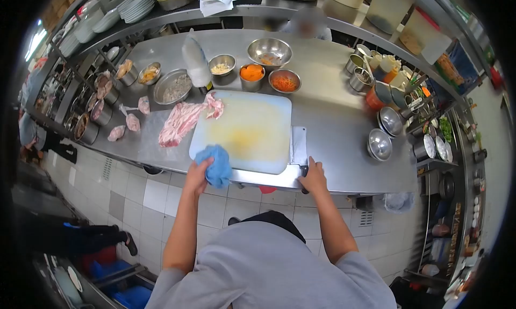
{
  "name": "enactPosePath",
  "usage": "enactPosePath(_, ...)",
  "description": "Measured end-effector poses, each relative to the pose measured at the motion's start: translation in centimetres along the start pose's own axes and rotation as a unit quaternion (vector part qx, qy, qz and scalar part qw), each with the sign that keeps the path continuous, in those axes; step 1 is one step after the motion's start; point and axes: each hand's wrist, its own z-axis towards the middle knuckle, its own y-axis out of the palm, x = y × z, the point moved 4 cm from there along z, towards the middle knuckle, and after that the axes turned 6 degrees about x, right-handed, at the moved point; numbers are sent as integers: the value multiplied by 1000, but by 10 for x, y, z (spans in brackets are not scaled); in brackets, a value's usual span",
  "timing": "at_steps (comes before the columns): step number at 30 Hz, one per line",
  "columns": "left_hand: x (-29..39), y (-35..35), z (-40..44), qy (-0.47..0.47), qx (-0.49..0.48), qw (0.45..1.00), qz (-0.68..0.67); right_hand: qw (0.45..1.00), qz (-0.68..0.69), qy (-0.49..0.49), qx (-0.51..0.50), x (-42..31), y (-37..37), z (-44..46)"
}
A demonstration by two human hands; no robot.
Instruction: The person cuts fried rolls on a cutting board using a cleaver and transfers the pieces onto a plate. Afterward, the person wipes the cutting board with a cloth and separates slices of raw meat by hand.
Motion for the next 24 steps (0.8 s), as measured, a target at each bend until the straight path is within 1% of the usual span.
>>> enactPosePath(1,8,10,13,-8,-4,999,33,999,-15,25,-28,11,6,-3)
enactPosePath(2,14,18,23,-15,-9,998,67,999,-20,16,-34,25,26,2)
enactPosePath(3,11,20,36,-14,-3,998,65,999,-20,12,-37,27,25,4)
enactPosePath(4,14,16,54,159,93,926,331,999,-2,24,-34,24,24,6)
enactPosePath(5,15,21,59,310,177,748,560,999,17,39,-29,23,24,6)
enactPosePath(6,7,29,59,310,177,747,561,998,44,41,10,29,25,8)
enactPosePath(7,0,42,61,345,140,757,537,998,45,43,11,40,25,14)
enactPosePath(8,-9,56,61,378,102,765,512,987,146,67,-28,52,28,20)
enactPosePath(9,-24,67,53,376,99,765,513,963,245,93,-67,64,31,22)
enactPosePath(10,-42,78,38,394,140,684,598,926,343,125,-96,72,28,20)
enactPosePath(11,-49,90,32,411,179,590,672,925,346,126,-92,78,23,18)
enactPosePath(12,-50,92,38,416,174,589,671,907,389,125,-100,81,16,13)
enactPosePath(14,-54,85,48,426,148,639,623,873,459,115,-120,81,-2,1)
enactPosePath(15,-58,87,46,425,150,639,623,873,458,114,-122,75,-15,-5)
enactPosePath(16,-57,85,47,401,114,725,548,855,486,96,-151,62,-26,-10)
enactPosePath(17,-52,82,48,374,77,798,466,834,515,77,-181,47,-30,-11)
enactPosePath(18,-50,95,32,429,63,790,435,834,512,54,-196,34,-29,-8)
enactPosePath(19,-44,115,9,436,56,803,401,830,517,50,-202,18,-25,-5)
enactPosePath(21,-38,151,-32,457,63,801,382,864,452,38,-217,-21,-16,-7)
enactPosePath(22,-39,167,-40,457,75,798,386,859,456,23,-232,-46,-13,-14)
enactPosePath(23,-39,181,-48,477,95,765,421,853,458,5,-248,-71,-11,-20)
enactPosePath(24,-36,183,-52,495,116,730,457,849,452,-35,-273,-92,-5,-27)
